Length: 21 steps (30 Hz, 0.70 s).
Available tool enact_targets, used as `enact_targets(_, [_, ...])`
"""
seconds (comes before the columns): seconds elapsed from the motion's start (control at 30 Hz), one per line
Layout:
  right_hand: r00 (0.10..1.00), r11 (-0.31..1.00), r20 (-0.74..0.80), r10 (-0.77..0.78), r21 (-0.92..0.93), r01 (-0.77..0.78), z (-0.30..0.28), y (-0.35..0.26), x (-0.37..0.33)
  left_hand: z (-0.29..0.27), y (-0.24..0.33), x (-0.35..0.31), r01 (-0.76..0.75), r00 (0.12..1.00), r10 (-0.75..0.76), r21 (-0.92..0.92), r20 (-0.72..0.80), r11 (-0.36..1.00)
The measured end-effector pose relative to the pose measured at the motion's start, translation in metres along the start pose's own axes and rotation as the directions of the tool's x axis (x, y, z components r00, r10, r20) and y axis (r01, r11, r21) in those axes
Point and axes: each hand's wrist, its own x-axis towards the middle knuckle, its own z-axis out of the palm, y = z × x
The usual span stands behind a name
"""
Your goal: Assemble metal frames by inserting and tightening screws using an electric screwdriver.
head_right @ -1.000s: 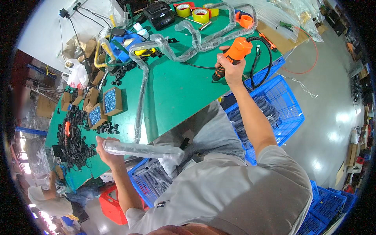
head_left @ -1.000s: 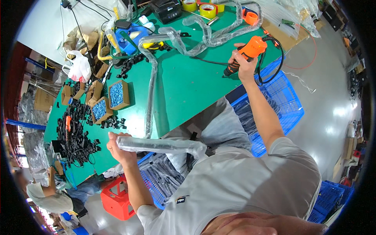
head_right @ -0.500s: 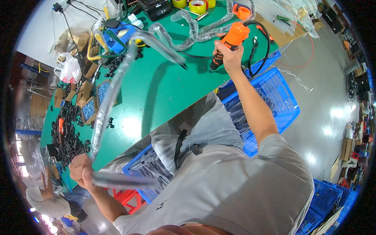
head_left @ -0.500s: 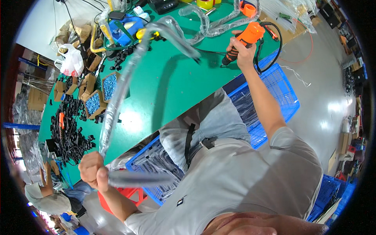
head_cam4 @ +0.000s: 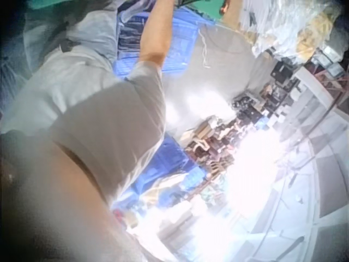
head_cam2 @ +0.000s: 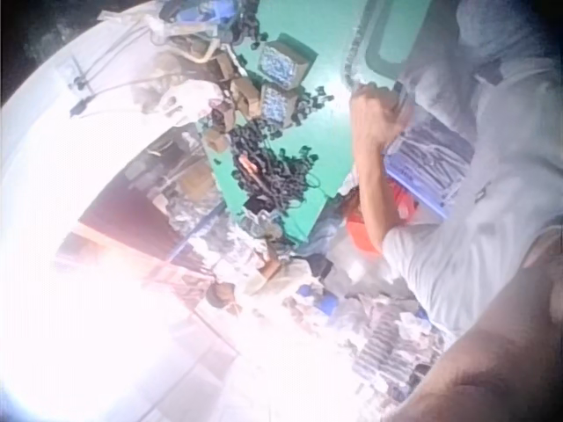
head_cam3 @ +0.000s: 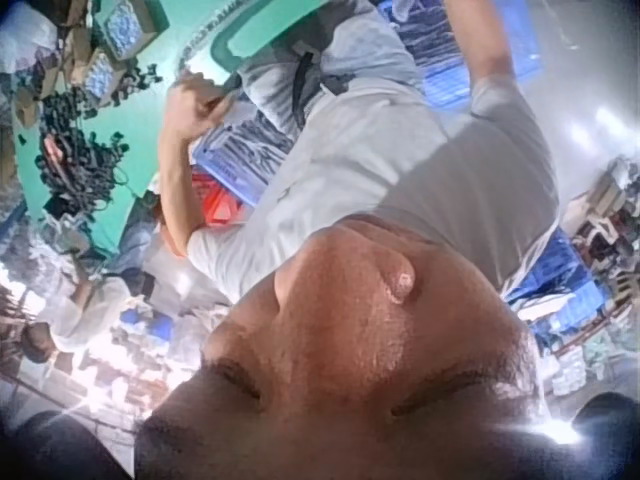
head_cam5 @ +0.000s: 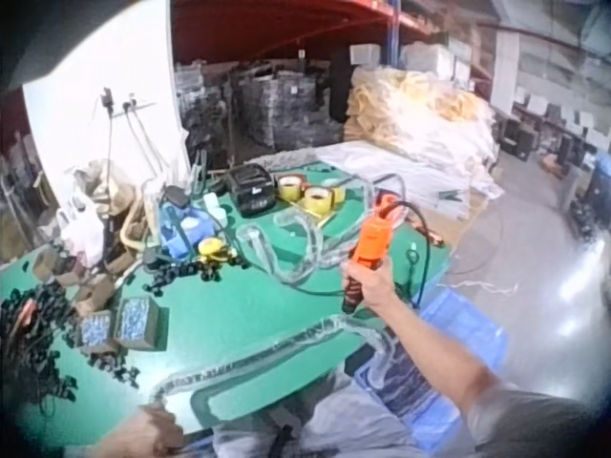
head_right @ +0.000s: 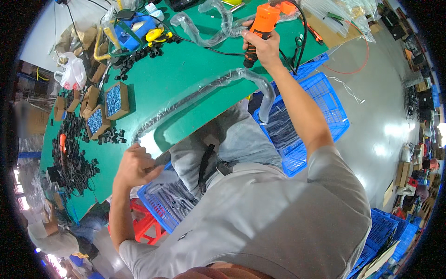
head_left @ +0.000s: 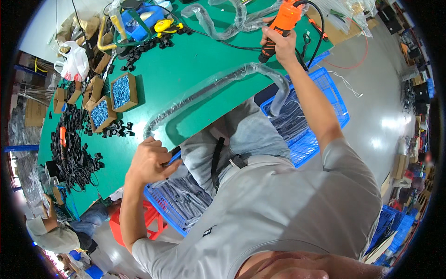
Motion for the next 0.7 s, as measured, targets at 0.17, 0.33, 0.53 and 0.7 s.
enact_targets(0.17, [0.999,0.999,0.017,-0.044,-0.021,0.044,0.006,-0.003,-0.007,0.069,-0.032,-0.02,0.035,0.997,-0.021,0.205,-0.069,0.978])
enact_targets(0.33, [0.999,0.998,0.0,-0.043,-0.047,0.043,0.01,-0.002,-0.012,0.109,-0.013,0.025,0.381,0.781,-0.224,0.16,-0.582,0.911])
enact_targets(0.53, [0.999,0.999,0.026,-0.045,-0.001,0.045,0.015,0.009,-0.007,0.147,-0.05,0.115,0.552,0.568,-0.479,-0.121,-0.669,0.825])
enact_targets(0.7, [0.999,0.999,-0.016,-0.047,-0.003,0.047,0.019,0.009,-0.009,0.147,-0.028,0.152,0.612,0.583,-0.494,-0.051,-0.645,0.789])
